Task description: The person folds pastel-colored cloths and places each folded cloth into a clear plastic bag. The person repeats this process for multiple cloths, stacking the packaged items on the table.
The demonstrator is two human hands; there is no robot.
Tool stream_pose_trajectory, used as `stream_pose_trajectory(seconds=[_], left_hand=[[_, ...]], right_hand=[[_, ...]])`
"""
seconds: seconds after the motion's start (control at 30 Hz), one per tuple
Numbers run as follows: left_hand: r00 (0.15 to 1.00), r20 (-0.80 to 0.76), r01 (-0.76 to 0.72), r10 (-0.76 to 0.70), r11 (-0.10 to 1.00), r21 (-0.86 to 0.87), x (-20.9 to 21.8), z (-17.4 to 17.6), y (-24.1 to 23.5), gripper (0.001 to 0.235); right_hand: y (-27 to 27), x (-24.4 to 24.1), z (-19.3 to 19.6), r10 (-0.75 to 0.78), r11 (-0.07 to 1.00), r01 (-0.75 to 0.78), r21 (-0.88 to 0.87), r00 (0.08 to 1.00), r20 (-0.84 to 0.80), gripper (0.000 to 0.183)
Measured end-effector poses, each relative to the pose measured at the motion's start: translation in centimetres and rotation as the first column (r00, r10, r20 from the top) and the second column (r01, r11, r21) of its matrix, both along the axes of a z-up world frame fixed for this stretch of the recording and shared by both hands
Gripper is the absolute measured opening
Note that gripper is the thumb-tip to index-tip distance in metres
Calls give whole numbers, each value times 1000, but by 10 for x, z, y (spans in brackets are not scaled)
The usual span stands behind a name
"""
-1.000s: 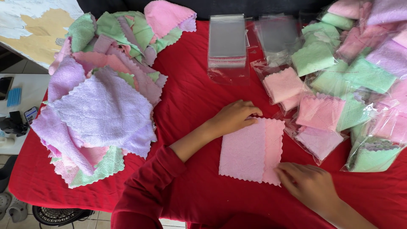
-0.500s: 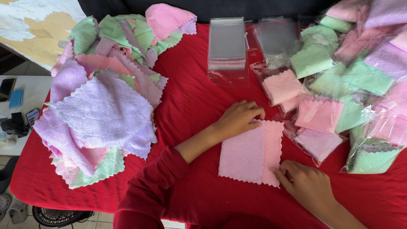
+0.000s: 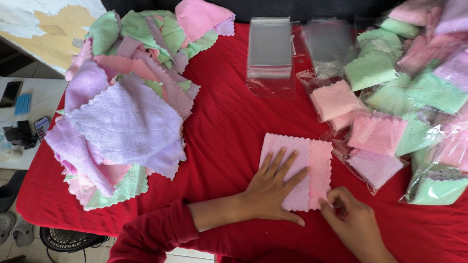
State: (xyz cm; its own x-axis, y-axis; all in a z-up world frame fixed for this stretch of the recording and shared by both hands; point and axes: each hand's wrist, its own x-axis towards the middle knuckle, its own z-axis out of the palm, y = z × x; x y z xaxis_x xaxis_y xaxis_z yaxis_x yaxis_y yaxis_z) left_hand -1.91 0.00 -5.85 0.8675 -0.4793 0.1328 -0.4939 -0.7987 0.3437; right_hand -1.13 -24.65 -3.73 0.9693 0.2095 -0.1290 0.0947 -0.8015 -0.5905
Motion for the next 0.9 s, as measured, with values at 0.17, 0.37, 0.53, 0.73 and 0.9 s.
stream_pose_trajectory(seconds=[0.17, 0.37, 0.53, 0.73, 0.9], left_hand=[[959, -282, 16, -42, 996, -92, -2, 46, 2, 120], [994, -111, -25, 19, 999, -48, 29, 18, 31, 92], [992, -86, -90, 93, 995, 30, 34, 17, 44, 123], [993, -97, 44, -63, 983, -179, 42, 17, 44, 73], [940, -334, -260, 71, 782, -567, 65, 50, 48, 61]], right_hand=[[-6, -1, 5, -143, 990, 136, -46, 963, -230, 25], [-3, -2, 12, -271, 960, 223, -170, 890, -367, 33], [-5, -5, -1, -251, 963, 196, -186, 903, -349, 37], [24, -9, 9, 281, 951, -136, -278, 756, 591, 19], [63, 9, 33, 677, 701, -605, -377, 401, 617, 13]])
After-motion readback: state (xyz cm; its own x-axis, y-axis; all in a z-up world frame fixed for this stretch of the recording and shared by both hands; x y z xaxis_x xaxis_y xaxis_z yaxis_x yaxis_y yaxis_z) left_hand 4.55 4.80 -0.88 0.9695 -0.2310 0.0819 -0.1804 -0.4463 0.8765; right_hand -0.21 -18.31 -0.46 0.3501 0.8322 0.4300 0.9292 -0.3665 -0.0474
